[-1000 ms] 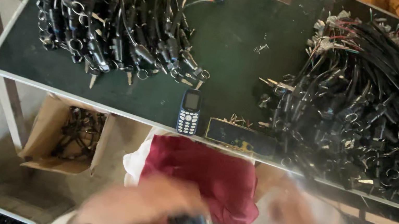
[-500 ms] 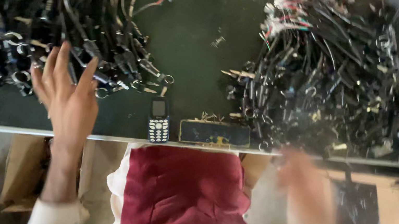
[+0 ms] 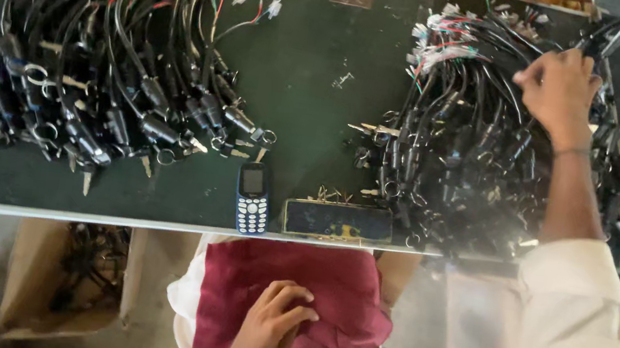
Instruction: The person sits at a workbench covered with black cable harnesses and joins wires by hand, twisting stripped wire ends together and fitting them into white plastic connectors. They attach completed connectors to a small board on the table and use a small handheld device that emits light while testing a connection.
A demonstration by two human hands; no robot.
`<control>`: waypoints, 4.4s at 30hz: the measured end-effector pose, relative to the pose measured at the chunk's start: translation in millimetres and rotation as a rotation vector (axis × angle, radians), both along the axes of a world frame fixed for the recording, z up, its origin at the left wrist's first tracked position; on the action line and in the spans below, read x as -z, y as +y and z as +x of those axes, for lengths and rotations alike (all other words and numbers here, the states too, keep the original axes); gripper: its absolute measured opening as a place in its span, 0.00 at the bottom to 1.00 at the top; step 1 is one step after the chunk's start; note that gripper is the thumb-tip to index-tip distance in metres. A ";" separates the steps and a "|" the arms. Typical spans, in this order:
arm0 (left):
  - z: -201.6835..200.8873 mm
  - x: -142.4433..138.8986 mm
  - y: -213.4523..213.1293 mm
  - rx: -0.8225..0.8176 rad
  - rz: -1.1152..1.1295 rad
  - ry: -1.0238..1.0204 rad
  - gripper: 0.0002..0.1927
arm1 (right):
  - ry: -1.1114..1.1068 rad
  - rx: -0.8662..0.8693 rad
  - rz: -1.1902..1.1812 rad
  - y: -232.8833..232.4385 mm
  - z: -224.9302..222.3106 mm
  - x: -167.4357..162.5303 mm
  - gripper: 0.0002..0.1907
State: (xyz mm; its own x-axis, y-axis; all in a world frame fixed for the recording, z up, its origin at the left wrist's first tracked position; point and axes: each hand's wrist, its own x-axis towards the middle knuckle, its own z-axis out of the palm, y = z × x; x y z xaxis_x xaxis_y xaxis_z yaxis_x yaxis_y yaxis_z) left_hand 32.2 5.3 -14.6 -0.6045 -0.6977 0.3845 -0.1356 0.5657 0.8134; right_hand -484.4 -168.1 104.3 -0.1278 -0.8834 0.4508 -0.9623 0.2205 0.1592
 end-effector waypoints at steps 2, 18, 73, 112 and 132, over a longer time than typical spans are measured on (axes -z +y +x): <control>2.6 -2.9 -2.4 0.040 0.072 -0.029 0.13 | -0.346 -0.162 -0.248 5.2 5.1 -21.5 0.01; -60.5 -67.1 -46.1 -0.130 0.719 0.187 0.14 | -1.297 -0.629 0.414 205.3 312.9 114.8 0.14; -39.2 -36.1 -31.1 0.068 1.171 0.497 0.10 | -1.367 -0.306 -0.039 229.7 301.1 45.4 0.13; -35.8 -59.3 -26.6 0.132 0.603 0.212 0.08 | -1.911 -0.092 -0.071 213.7 321.0 72.4 0.07; -50.0 -38.2 -28.1 0.213 1.212 0.447 0.14 | -1.889 0.134 -0.067 225.2 312.1 64.6 0.12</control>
